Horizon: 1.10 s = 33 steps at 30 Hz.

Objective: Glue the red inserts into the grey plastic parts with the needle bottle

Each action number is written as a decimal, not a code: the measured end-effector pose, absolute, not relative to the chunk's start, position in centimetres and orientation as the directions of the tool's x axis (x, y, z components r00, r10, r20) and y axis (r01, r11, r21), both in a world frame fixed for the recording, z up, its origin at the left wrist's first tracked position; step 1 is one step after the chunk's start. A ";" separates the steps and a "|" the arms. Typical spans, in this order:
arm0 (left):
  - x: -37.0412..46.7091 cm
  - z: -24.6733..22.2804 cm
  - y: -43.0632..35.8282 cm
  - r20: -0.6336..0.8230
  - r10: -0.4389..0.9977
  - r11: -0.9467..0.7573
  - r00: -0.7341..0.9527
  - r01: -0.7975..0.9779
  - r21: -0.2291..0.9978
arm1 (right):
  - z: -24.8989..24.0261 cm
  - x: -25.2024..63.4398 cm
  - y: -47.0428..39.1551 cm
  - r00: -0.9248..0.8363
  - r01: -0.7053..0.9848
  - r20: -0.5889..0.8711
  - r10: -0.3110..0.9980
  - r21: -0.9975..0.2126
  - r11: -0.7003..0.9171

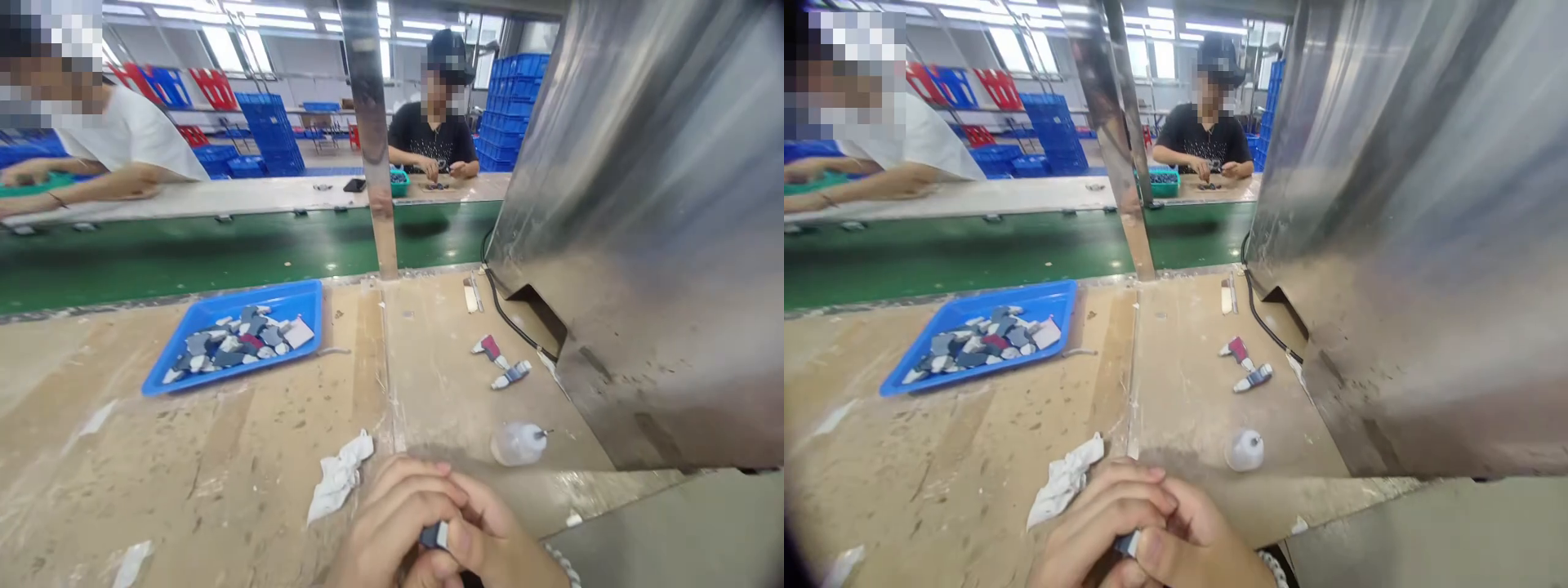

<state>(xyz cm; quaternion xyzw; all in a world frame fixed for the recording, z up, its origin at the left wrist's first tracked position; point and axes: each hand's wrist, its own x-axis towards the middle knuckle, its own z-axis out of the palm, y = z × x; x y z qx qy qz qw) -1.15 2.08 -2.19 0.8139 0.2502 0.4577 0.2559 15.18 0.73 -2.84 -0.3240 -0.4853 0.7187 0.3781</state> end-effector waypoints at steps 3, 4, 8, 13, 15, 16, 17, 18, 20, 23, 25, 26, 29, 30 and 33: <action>-1.4 -1.4 1.9 0.547 0.700 -0.687 0.459 0.223 0.692 | -3.0 14.9 0.8 -0.576 -0.341 -0.062 0.815 -0.888 -0.308; -1.4 -1.1 1.8 0.531 0.714 -0.674 0.456 0.242 0.698 | -2.9 14.9 0.8 -0.570 -0.363 -0.049 0.820 -0.881 -0.305; -1.1 -0.1 1.1 0.493 0.742 -0.646 0.454 0.291 0.705 | -2.4 15.2 0.6 -0.496 -0.354 -0.048 0.867 -0.900 -0.253; -0.7 0.2 0.9 0.478 0.789 -0.580 0.387 0.213 0.786 | -3.0 15.1 0.3 -0.442 -0.370 -0.014 0.897 -0.908 -0.196; -0.8 0.2 0.9 0.435 0.826 -0.514 0.358 0.165 0.841 | -3.3 14.9 0.2 -0.480 -0.451 0.008 0.877 -0.860 -0.239; -0.9 0.2 0.9 0.411 0.844 -0.479 0.344 0.140 0.867 | -3.5 14.8 0.2 -0.490 -0.473 0.014 0.872 -0.844 -0.252; -0.9 0.2 0.8 0.387 0.861 -0.444 0.331 0.113 0.889 | -3.5 14.7 0.2 -0.496 -0.476 0.009 0.868 -0.839 -0.263; -1.0 0.2 0.8 0.363 0.877 -0.408 0.316 0.087 0.909 | -3.5 14.7 0.2 -0.501 -0.468 0.000 0.865 -0.841 -0.271; -1.2 0.2 0.8 0.327 0.896 -0.356 0.300 0.046 0.933 | -3.4 14.6 0.3 -0.505 -0.456 -0.002 0.863 -0.849 -0.268; -1.3 0.2 0.9 0.326 0.887 -0.358 0.326 0.043 0.933 | -3.1 14.6 0.4 -0.480 -0.477 0.029 0.877 -0.848 -0.233; -1.3 0.1 0.9 0.356 0.867 -0.401 0.349 0.064 0.914 | -3.0 14.7 0.4 -0.472 -0.474 0.019 0.881 -0.848 -0.235; -1.3 0.1 0.9 0.370 0.857 -0.420 0.358 0.073 0.904 | -3.0 14.8 0.4 -0.475 -0.465 0.010 0.880 -0.852 -0.241; -1.2 0.1 1.0 0.390 0.839 -0.450 0.380 0.081 0.889 | -3.3 15.1 0.2 -0.477 -0.445 0.023 0.879 -0.868 -0.219; -1.1 0.2 1.0 0.394 0.834 -0.455 0.387 0.079 0.887 | -3.4 15.2 0.1 -0.472 -0.439 0.034 0.881 -0.875 -0.202; -1.0 0.6 1.0 0.431 0.810 -0.501 0.398 0.087 0.861 | -3.9 15.7 -0.1 -0.459 -0.414 0.035 0.888 -0.893 -0.179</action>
